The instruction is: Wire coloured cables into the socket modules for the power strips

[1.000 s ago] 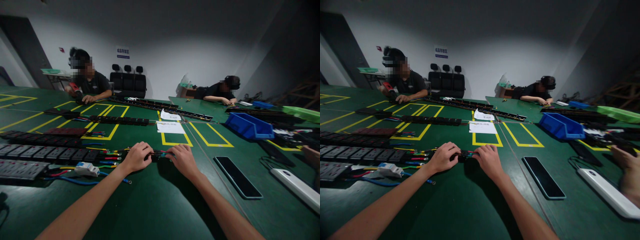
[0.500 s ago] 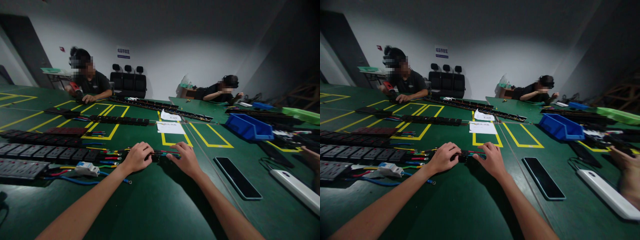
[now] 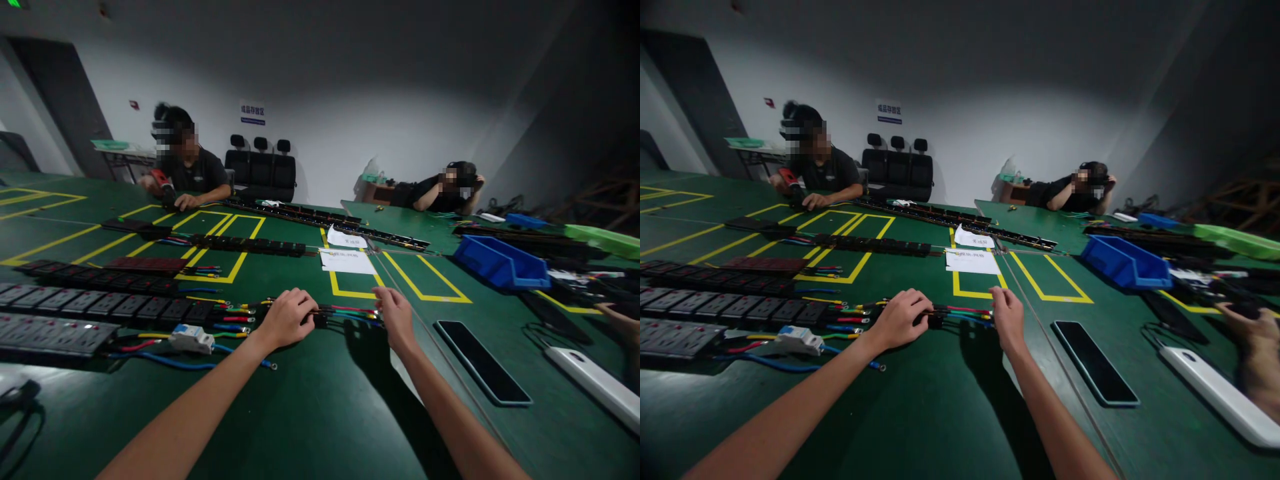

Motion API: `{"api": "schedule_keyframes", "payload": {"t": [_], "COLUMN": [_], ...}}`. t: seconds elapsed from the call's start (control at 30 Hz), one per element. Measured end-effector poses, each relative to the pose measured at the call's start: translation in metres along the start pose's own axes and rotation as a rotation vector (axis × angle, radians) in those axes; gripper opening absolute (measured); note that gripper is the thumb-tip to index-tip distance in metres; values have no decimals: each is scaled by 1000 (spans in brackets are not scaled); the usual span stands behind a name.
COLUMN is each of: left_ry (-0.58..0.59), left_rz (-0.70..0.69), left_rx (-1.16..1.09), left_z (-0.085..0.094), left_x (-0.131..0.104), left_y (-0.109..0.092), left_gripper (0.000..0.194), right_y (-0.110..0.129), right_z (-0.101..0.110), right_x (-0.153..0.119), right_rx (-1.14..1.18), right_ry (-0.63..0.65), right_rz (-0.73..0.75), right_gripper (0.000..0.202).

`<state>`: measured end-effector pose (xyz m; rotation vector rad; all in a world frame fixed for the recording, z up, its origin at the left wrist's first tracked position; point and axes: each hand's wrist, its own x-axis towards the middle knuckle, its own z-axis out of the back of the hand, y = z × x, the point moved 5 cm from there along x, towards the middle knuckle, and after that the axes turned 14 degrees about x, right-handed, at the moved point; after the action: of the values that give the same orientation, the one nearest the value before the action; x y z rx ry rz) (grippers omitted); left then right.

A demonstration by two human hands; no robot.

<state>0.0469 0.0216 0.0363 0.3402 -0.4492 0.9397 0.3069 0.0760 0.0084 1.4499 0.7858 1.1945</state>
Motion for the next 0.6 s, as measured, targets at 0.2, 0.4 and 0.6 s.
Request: {"api": "schedule_keyframes", "payload": {"t": [0.2,0.4,0.6], "left_ry": [15,19,30], "left_rz": [14,6,19], "left_rx": [-3,10,-3], "left_z": [0,0,0], "left_x": [-1,0,1], "left_y": [0,0,0], "left_gripper": [14,14,14], "right_y": [25,47,41], "right_z": [-13,-55,-68], "right_x": [18,2,-11], "right_rx": [-235,-484,-613], "right_ry": [212,759,827], "right_rz": [157,337,347], "right_gripper": [28,21,30]}}
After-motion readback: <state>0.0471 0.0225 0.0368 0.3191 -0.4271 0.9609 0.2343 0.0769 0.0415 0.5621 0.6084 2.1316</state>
